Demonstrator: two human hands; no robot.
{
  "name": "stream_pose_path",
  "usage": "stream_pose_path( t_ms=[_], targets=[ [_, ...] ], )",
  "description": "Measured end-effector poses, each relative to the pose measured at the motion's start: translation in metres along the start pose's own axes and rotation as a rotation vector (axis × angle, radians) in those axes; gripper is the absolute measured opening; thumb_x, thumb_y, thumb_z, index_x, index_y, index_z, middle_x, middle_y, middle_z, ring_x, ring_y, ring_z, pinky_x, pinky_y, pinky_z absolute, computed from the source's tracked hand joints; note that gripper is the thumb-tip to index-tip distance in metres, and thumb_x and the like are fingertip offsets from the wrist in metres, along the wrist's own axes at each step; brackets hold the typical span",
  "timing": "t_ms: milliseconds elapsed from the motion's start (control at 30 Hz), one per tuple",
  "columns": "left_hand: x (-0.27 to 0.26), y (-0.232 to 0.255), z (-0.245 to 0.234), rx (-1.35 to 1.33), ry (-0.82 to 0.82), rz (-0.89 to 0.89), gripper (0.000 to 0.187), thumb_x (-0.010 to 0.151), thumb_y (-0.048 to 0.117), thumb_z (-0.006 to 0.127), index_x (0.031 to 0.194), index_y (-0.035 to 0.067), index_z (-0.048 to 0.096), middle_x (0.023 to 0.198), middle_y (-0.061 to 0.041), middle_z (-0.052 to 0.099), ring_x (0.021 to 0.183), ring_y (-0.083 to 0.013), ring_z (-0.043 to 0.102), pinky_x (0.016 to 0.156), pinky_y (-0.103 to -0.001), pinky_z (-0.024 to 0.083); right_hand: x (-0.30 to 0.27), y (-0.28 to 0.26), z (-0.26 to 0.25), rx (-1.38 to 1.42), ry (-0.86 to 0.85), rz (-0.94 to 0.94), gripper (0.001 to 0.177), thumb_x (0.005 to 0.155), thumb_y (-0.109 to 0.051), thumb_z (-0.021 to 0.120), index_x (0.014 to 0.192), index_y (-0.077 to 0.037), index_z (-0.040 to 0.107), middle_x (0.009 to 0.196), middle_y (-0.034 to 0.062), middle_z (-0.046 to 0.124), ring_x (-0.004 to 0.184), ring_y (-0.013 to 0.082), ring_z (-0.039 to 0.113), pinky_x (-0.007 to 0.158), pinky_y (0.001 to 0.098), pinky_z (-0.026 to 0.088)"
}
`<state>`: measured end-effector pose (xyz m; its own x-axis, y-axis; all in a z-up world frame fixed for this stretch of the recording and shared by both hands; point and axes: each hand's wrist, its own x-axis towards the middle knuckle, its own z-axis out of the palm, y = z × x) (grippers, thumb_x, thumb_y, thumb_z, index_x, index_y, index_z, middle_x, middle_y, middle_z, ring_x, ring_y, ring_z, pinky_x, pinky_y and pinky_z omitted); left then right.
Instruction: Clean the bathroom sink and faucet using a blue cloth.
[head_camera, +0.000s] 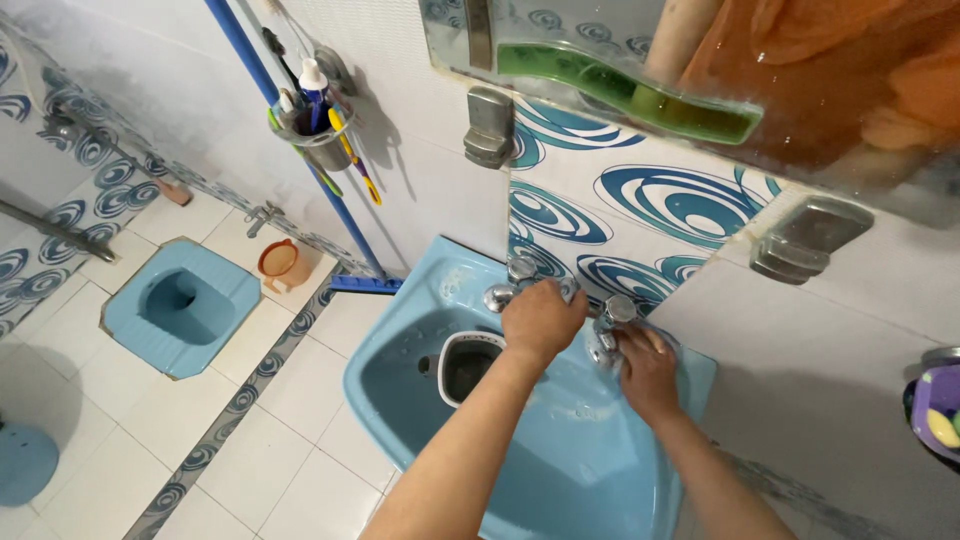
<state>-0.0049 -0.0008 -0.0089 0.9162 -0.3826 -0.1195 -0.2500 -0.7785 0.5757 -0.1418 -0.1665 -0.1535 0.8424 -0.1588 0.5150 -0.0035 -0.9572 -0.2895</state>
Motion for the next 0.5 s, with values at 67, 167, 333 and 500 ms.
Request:
stream_pose_path(
  t_ms=[67,167,333,500],
  targets=[
    [-0.003,-0.002,0.0,-0.008,0.011,0.008,0.052,0.089,0.053,0.06,0.092,0.003,0.074,0.097,-0.025,0.074,0.092,-0.0422,0.071,0.082,-0.052,0.056,0.003,0.007,0.002,0.079,-0.069,0.065,0.035,0.08,-0.002,0.061,0.113,-0.007,0.072,0.127,0.01,0.07,0.121,0.0338,0.061,0.105,0.0483,0.047],
    [-0.005,0.004,-0.002,-0.022,0.018,0.03,0.053,0.09,0.054,0.06,0.093,0.003,0.074,0.097,-0.024,0.074,0.092,-0.0423,0.072,0.081,-0.052,0.057,-0.028,0.037,-0.02,0.087,-0.201,0.086,0.037,0.082,-0.003,0.061,0.117,-0.009,0.073,0.128,0.0085,0.07,0.121,0.0311,0.061,0.107,0.0472,0.047],
    [-0.003,0.0,-0.01,-0.035,-0.016,-0.005,0.052,0.089,0.053,0.06,0.094,0.003,0.074,0.097,-0.025,0.074,0.092,-0.0427,0.071,0.082,-0.052,0.056,-0.027,0.007,-0.038,-0.133,-0.287,0.088,0.049,0.079,-0.003,0.062,0.126,-0.011,0.071,0.13,0.009,0.069,0.121,0.0311,0.059,0.105,0.0512,0.042],
    [-0.004,0.003,-0.01,-0.04,-0.012,-0.017,0.051,0.09,0.053,0.061,0.095,0.004,0.075,0.098,-0.024,0.074,0.094,-0.043,0.071,0.084,-0.051,0.056,-0.016,0.002,0.049,0.013,0.025,0.277,0.036,0.087,-0.006,0.064,0.123,-0.007,0.067,0.126,0.0126,0.067,0.12,0.0374,0.059,0.105,0.0514,0.046]
  ],
)
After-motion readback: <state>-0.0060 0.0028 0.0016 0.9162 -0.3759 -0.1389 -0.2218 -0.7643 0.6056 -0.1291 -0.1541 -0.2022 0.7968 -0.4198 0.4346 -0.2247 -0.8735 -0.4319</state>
